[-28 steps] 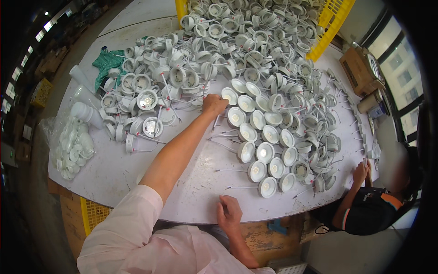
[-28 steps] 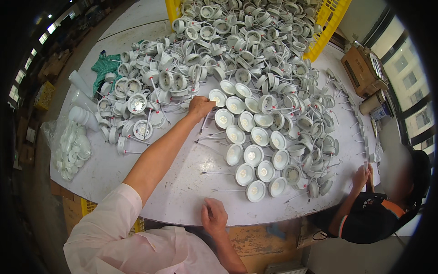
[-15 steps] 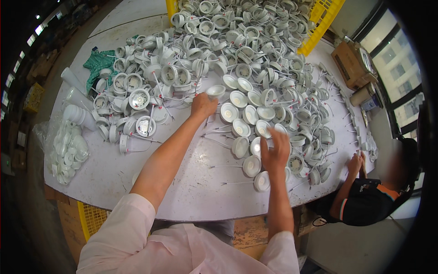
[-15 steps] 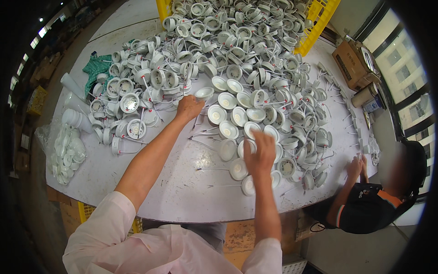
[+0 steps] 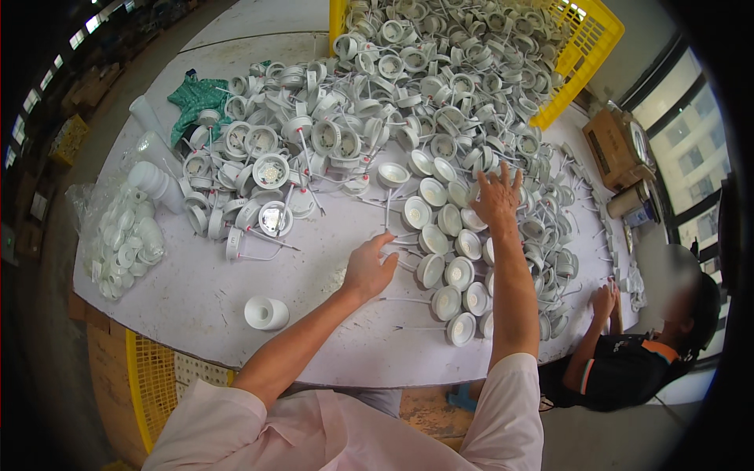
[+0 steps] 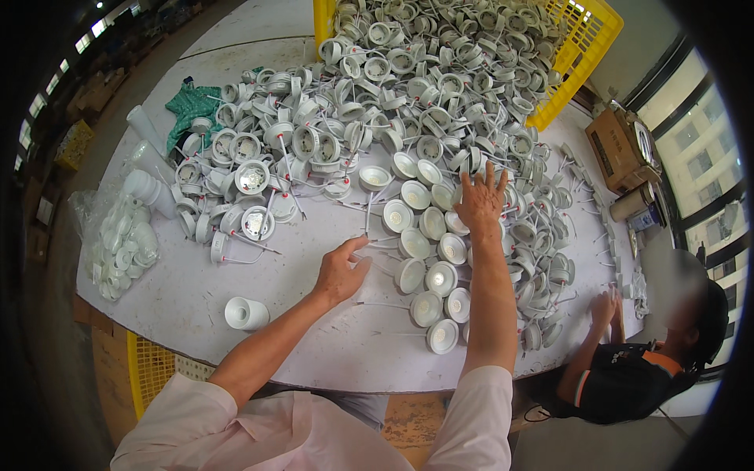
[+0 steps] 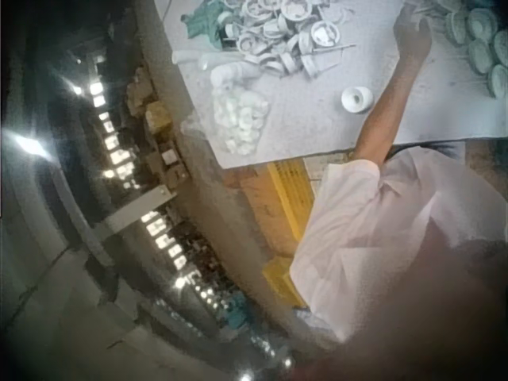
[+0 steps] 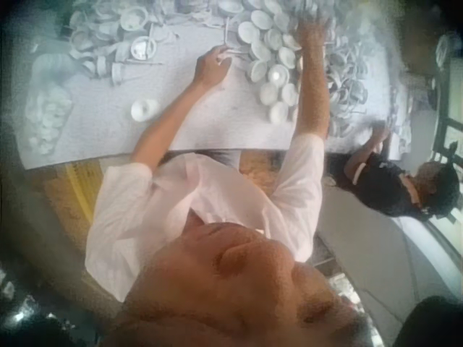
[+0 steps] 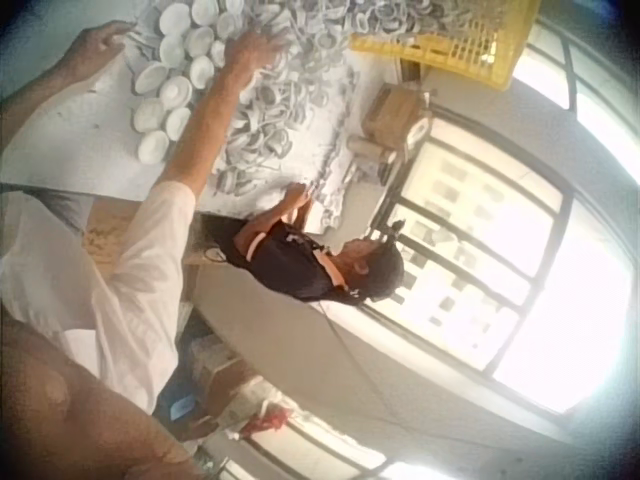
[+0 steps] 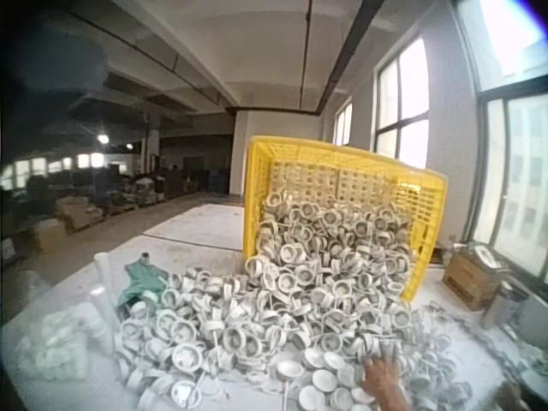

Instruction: The person assembles LED light fixtures by fitting circular LED plates and plastic covers into housings by hand.

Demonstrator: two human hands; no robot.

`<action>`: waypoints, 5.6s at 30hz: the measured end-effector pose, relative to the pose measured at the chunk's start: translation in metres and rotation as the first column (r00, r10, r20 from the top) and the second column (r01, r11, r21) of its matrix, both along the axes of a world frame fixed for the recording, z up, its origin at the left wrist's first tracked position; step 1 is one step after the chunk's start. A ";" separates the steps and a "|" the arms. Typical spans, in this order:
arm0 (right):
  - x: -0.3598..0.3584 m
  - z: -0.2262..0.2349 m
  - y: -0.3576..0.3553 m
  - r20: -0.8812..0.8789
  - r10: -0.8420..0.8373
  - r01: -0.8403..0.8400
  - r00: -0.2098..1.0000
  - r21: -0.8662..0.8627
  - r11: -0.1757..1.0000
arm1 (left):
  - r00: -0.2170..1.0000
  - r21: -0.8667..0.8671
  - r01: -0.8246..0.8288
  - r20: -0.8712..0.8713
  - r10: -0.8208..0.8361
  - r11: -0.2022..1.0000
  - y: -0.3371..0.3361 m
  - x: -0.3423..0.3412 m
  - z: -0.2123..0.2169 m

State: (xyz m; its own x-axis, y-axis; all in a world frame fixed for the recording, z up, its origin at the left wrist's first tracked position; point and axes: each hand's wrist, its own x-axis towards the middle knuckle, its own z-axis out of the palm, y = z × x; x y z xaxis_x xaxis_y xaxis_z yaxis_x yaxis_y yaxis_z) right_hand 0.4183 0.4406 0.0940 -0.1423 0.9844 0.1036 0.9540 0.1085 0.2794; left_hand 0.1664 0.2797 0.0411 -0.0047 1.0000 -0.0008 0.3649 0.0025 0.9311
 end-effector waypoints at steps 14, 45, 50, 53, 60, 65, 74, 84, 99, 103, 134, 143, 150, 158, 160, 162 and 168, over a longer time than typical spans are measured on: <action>0.043 0.025 0.000 -0.336 -0.127 0.138 0.933 0.008 0.990 | 0.985 0.016 0.105 0.134 -0.106 0.994 -0.079 -0.018 -0.003; -0.143 0.045 -0.311 -0.961 0.277 -0.342 0.006 0.258 0.904 | 0.926 0.128 0.168 0.320 -0.201 0.978 -0.180 -0.062 0.066; -0.155 0.023 -0.317 -0.988 0.116 -0.231 -0.104 0.138 0.963 | 0.820 0.039 0.206 0.538 -0.194 0.978 -0.186 -0.066 0.056; -0.166 0.017 -0.316 -0.979 0.200 -0.190 -0.031 0.202 0.961 | 0.842 0.023 0.159 0.519 -0.147 0.987 -0.191 -0.063 0.055; -0.183 -0.006 -0.316 -0.969 0.246 -0.181 0.032 0.236 0.955 | 0.858 -0.029 0.104 0.508 -0.075 0.994 -0.200 -0.076 0.049; -0.199 -0.008 -0.320 -0.994 0.110 -0.282 0.024 0.099 0.954 | 0.801 -0.077 0.061 0.599 -0.003 0.995 -0.219 -0.098 0.039; -0.268 -0.042 -0.284 -0.838 0.458 -0.524 0.296 0.258 0.812 | 0.792 -0.353 -0.053 0.554 0.255 0.934 -0.298 -0.187 -0.023; -0.294 -0.024 -0.271 -0.819 0.322 -0.586 0.476 -0.022 0.810 | 0.703 -0.324 -0.068 0.656 0.276 0.944 -0.289 -0.195 -0.036; -0.293 -0.031 -0.264 -0.859 0.445 -0.548 0.253 0.252 0.797 | 0.699 -0.345 -0.051 0.658 0.281 0.937 -0.275 -0.182 -0.024; -0.293 -0.034 -0.263 -0.877 0.464 -0.513 0.123 0.344 0.786 | 0.654 -0.319 -0.090 0.696 0.298 0.943 -0.277 -0.178 -0.022; -0.225 -0.026 -0.329 -0.971 0.236 -0.595 0.047 0.163 0.787 | 0.834 -0.278 -0.022 0.524 0.171 0.960 -0.242 -0.139 -0.002; -0.223 -0.054 -0.337 -0.980 -0.155 -0.393 -0.126 -0.094 0.915 | 0.920 -0.263 -0.069 0.356 0.163 0.962 -0.238 -0.129 0.004; -0.225 -0.053 -0.342 -0.982 -0.150 -0.324 -0.114 -0.106 0.940 | 0.945 -0.185 -0.160 0.253 0.205 0.969 -0.234 -0.123 -0.002; -0.213 -0.067 -0.337 -0.989 -0.120 -0.202 -0.083 -0.101 0.974 | 0.908 -0.382 0.019 0.393 0.144 0.924 -0.222 -0.121 0.010; -0.210 -0.069 -0.334 -0.986 -0.136 -0.174 -0.095 -0.118 0.978 | 0.861 -0.262 0.036 0.498 0.103 0.964 -0.221 -0.119 0.002; -0.200 -0.070 -0.334 -0.984 -0.141 -0.128 -0.107 -0.127 0.984 | 0.853 -0.276 0.060 0.513 0.094 0.959 -0.215 -0.111 0.001; -0.177 -0.083 -0.331 -0.947 -0.233 0.045 -0.220 -0.249 0.968 | 0.903 -0.241 0.076 0.428 0.036 0.967 -0.188 -0.086 -0.014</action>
State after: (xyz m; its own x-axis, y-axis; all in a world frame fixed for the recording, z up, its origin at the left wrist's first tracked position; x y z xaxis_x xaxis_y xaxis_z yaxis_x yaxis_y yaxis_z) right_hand 0.2416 0.1099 0.0109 0.1762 0.9756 -0.1312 0.0668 -0.1448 -0.9872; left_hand 0.0800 0.0914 0.0272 0.0724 0.9670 -0.2441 -0.0644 0.2488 0.9664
